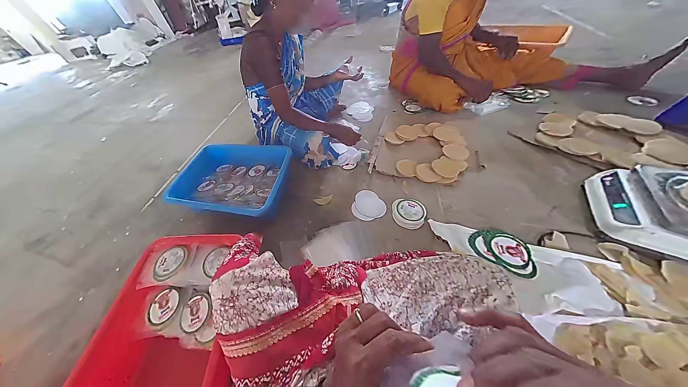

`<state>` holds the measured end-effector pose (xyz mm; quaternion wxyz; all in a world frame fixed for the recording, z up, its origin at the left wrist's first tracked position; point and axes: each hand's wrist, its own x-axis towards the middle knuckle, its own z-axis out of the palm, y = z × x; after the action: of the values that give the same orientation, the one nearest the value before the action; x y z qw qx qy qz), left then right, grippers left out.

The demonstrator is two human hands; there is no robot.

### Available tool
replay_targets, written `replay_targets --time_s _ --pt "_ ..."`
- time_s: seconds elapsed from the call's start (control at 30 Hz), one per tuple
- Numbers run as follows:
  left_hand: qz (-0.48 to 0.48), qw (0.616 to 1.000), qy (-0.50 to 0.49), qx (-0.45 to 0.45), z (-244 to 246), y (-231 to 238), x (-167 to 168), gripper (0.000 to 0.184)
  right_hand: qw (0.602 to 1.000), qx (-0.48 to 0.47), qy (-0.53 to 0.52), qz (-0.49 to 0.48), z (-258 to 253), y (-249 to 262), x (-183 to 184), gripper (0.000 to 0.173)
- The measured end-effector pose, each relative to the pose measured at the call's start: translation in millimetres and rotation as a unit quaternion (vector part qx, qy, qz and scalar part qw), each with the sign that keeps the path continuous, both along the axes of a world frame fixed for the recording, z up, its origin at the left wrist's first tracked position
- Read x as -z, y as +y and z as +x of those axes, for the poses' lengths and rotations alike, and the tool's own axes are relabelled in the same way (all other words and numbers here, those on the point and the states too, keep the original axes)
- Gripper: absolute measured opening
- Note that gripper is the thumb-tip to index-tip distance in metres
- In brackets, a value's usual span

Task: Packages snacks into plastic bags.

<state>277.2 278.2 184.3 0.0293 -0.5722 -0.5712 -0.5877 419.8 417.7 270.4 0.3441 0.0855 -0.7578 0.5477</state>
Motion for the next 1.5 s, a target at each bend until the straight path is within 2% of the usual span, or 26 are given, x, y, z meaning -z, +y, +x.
replay_targets --time_s 0.1,0.17,0.27,0.37,0.43,0.47,0.6,0.7,0.77,0.83,0.93,0.97,1.07,1.13,1.23,1.33,1.37,1.43,1.5 --pt "0.002 0.994 -0.086 0.061 5 -2 0 0.018 0.998 0.017 -0.049 -0.046 -5 3 9 0.014" --pt "-0.012 0.979 -0.17 0.114 9 -4 0 0.018 0.99 0.046 -0.096 -0.09 -6 4 17 0.029" --pt "-0.041 0.922 -0.32 0.212 11 -6 5 0.019 0.984 0.032 -0.122 -0.123 -10 7 36 0.041" --pt "-0.047 0.854 -0.454 0.251 14 -6 9 0.018 0.99 0.019 -0.14 -0.027 -9 11 60 0.03" --pt "-0.041 0.82 -0.508 0.26 15 -6 11 0.018 0.986 0.008 -0.166 0.024 -8 8 72 0.037" --pt "-0.04 0.808 -0.525 0.264 17 -6 15 0.018 0.984 -0.002 -0.175 0.019 -7 5 79 0.04" --pt "-0.125 0.807 -0.536 0.215 38 -13 63 0.018 0.967 -0.022 -0.252 -0.03 0 -11 132 0.054" --pt "-0.216 0.743 -0.603 0.194 36 -18 99 0.018 0.93 -0.048 -0.363 -0.039 10 -12 170 0.071" --pt "-0.245 0.71 -0.633 0.184 28 -20 103 0.018 0.914 -0.062 -0.398 -0.051 14 -9 176 0.076" --pt "-0.234 0.691 -0.657 0.191 22 -22 103 0.02 0.907 -0.096 -0.406 -0.056 16 -4 174 0.079" --pt "-0.199 0.694 -0.67 0.174 18 -26 103 0.023 0.888 -0.166 -0.426 -0.049 20 10 173 0.087" --pt "-0.193 0.698 -0.672 0.156 18 -28 103 0.023 0.886 -0.171 -0.43 -0.036 22 11 173 0.082" --pt "-0.181 0.723 -0.655 0.123 15 -36 107 0.024 0.911 -0.116 -0.396 0.014 25 7 180 0.04" --pt "-0.176 0.748 -0.629 0.116 12 -44 111 0.024 0.919 -0.083 -0.385 0.025 23 3 183 0.025" --pt "-0.162 0.79 -0.578 0.127 11 -57 112 0.036 0.929 -0.02 -0.368 -0.032 18 1 185 0.019" --pt "-0.156 0.799 -0.562 0.144 11 -62 110 0.054 0.932 0.024 -0.337 -0.134 14 2 185 0.014" --pt "-0.154 0.801 -0.559 0.149 13 -61 108 0.051 0.93 0.024 -0.327 -0.165 14 2 183 0.012" --pt "-0.149 0.815 -0.542 0.143 18 -59 106 0.031 0.929 0.021 -0.31 -0.2 11 -2 179 0.011" --pt "-0.137 0.83 -0.531 0.099 22 -53 102 0.019 0.937 0.027 -0.274 -0.217 9 -11 175 0.021"
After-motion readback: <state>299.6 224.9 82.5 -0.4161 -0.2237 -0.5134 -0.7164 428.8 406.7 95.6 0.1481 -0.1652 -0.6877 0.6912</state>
